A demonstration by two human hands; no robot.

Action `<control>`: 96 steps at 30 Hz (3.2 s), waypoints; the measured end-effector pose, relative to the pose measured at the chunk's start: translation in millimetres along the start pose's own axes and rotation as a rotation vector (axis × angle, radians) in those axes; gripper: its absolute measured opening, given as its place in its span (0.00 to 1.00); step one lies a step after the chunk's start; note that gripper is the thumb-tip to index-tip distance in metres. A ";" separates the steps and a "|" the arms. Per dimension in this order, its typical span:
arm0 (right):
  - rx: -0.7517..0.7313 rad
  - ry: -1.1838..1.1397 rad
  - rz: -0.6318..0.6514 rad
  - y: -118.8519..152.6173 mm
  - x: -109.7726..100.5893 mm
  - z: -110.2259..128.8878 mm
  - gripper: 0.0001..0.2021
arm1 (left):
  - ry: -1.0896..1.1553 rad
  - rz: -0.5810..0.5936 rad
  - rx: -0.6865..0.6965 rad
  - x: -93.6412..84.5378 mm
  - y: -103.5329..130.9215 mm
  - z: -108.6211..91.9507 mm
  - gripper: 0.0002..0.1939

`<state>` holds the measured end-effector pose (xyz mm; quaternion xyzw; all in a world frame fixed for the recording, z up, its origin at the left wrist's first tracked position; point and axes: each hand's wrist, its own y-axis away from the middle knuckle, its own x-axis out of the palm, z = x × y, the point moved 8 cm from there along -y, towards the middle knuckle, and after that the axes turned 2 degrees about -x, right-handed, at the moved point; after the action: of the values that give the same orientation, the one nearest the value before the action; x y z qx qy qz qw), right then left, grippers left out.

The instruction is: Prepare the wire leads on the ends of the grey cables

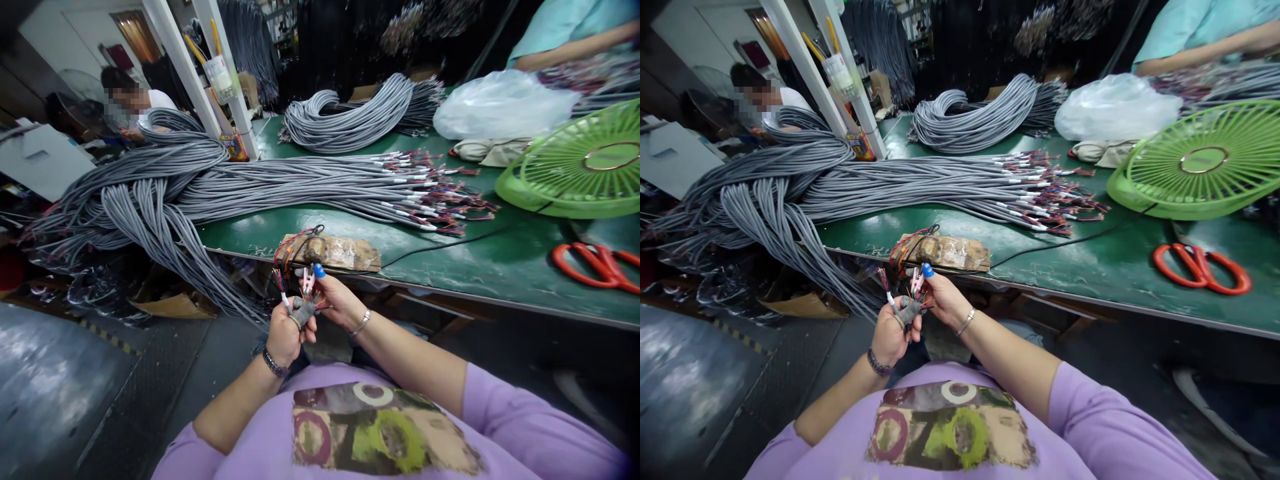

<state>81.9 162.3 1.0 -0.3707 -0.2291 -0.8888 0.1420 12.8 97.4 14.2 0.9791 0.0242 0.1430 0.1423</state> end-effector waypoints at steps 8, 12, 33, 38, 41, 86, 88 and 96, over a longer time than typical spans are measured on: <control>0.027 -0.058 0.049 0.3 2.1 -4.4 0.22 | -0.027 -0.015 0.006 -3.0 1.5 3.2 0.17; 0.091 -0.108 0.095 6.5 3.5 -6.1 0.23 | -0.019 -0.010 0.014 -4.3 6.7 1.4 0.17; 0.022 -0.110 0.052 4.1 3.7 -2.5 0.12 | 0.159 -0.028 -0.075 -6.2 2.1 -3.2 0.16; -0.009 -0.106 0.053 2.4 2.0 -3.2 0.14 | 0.148 -0.043 -0.093 -5.2 -2.9 1.8 0.16; 0.007 -0.112 0.042 3.7 0.7 -5.0 0.15 | 0.144 -0.039 -0.095 -4.6 -3.4 3.5 0.16; 0.153 0.132 0.080 16.7 -17.3 -8.0 0.18 | 0.105 -0.075 0.011 -11.9 16.1 -0.9 0.19; 0.114 0.141 0.127 10.9 -7.8 -3.3 0.18 | 0.123 -0.068 0.003 -9.1 14.2 -2.7 0.19; -0.316 0.383 -0.031 10.9 -3.4 22.3 0.22 | 0.134 -0.071 -0.026 -3.9 5.2 -2.1 0.18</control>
<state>102.0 164.7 15.6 -0.2096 -0.0620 -0.9697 0.1094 8.6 92.6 16.5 0.9640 0.0666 0.2035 0.1580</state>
